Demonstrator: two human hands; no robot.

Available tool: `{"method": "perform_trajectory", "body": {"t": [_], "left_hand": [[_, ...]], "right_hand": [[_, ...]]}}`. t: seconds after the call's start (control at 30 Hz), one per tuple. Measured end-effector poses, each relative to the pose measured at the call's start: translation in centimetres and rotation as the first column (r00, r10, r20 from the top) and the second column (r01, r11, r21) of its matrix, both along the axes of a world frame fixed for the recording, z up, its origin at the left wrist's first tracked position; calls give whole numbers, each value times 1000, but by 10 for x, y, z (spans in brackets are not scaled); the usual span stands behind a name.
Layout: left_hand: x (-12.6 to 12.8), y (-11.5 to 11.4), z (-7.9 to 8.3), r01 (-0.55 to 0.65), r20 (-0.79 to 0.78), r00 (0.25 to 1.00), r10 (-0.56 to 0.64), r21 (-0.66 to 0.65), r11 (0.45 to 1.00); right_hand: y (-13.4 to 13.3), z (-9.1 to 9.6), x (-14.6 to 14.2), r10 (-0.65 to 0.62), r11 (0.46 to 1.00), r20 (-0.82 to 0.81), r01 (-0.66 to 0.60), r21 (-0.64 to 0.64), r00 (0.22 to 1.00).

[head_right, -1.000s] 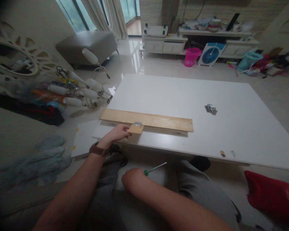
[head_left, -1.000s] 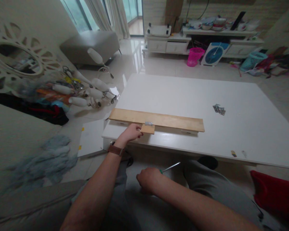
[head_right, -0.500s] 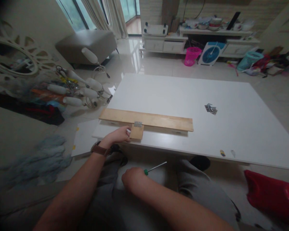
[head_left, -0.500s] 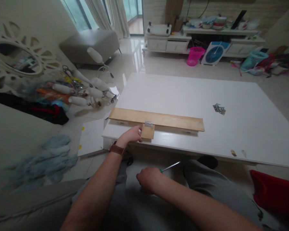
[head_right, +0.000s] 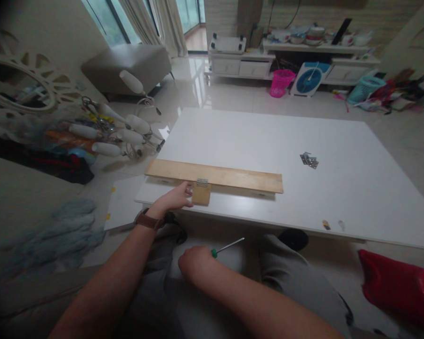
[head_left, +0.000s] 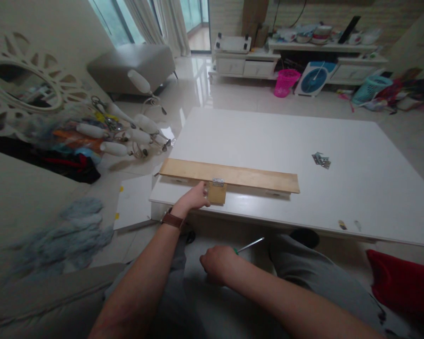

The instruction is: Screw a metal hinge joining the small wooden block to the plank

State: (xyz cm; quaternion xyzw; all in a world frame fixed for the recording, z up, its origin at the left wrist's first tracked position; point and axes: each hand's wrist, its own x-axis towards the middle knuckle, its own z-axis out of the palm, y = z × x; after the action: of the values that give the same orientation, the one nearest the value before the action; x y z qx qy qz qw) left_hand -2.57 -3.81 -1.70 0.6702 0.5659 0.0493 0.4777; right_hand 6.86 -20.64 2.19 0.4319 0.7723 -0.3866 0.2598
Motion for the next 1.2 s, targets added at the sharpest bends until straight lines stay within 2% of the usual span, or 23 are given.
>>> {"method": "perform_trajectory", "body": {"t": [0.13,0.27,0.37,0.47,0.6,0.8,1.2], "left_hand": [[1,0,1,3,7,1000,-2,-34,999],[3,0,4,-53,7,999,53,10,999],[6,3,8,-201,83,976,199,10,980],[10,7,14,-362,215,906,365,-58,930],[12,9,23,-455,330,809,486,-173,874],[13,8,27,-506,453,710,539,-204,838],[15,9,29,-502,480,694,537,-212,838]], "right_hand": [[1,2,0,6,1000,-8,-6,5,1000],[1,3,0,16,1000,-9,-16,-3,1000],[1,2,0,6,1000,-6,-6,1,1000],[0,1,-1,-12,1000,-20,12,10,1000],[-1,1,-2,-12,1000,-11,13,18,1000],[-1,-1,-2,-3,1000,4,3,-11,1000],[0,2,-2,5,1000,1,-5,-4,1000]]}}
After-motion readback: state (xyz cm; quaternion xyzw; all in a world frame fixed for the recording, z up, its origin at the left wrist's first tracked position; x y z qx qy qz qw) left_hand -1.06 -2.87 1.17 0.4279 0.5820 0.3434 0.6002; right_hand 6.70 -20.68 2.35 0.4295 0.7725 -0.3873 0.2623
